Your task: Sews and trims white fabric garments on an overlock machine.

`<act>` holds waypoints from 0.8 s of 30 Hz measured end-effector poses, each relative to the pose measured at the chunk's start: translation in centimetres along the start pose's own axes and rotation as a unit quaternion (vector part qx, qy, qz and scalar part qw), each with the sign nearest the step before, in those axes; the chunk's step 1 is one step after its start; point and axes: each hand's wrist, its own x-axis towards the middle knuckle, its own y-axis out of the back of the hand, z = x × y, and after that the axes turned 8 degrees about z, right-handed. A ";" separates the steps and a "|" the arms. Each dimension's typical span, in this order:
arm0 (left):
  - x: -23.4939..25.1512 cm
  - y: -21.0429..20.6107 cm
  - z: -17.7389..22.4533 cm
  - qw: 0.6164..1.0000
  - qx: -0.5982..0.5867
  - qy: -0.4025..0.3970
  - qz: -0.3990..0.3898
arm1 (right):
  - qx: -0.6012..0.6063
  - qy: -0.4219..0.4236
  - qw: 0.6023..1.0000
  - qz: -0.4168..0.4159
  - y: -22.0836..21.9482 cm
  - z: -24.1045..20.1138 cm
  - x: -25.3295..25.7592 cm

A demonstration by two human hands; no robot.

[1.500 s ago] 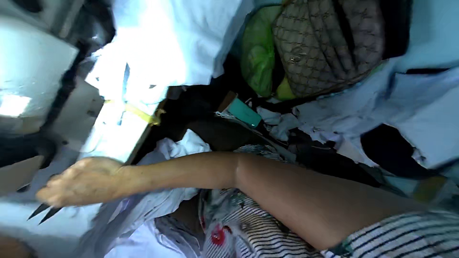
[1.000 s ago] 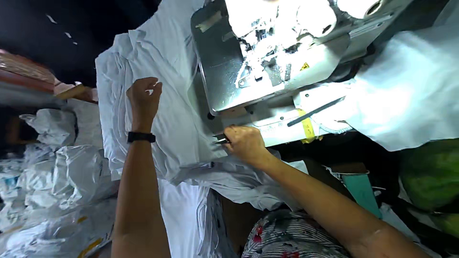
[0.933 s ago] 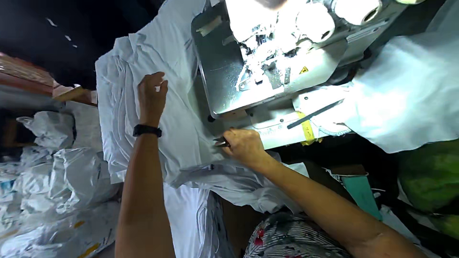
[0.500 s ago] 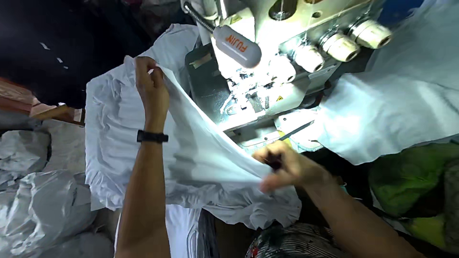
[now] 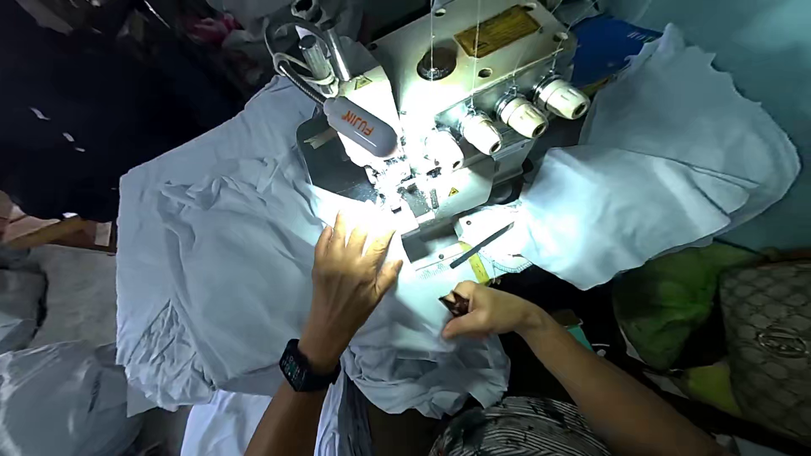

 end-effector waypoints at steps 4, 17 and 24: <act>2.2 -0.1 -0.4 0.998 -0.053 -0.005 -0.015 | -0.013 0.004 0.993 0.118 -0.1 -3.0 -0.8; 5.9 -10.2 14.5 0.904 -0.332 -0.261 -0.067 | -0.453 -0.051 0.751 0.477 10.9 -3.0 -7.1; 7.9 -12.6 15.2 0.905 -0.222 -0.351 -0.087 | -0.446 -0.054 0.762 0.467 11.5 -3.3 -7.2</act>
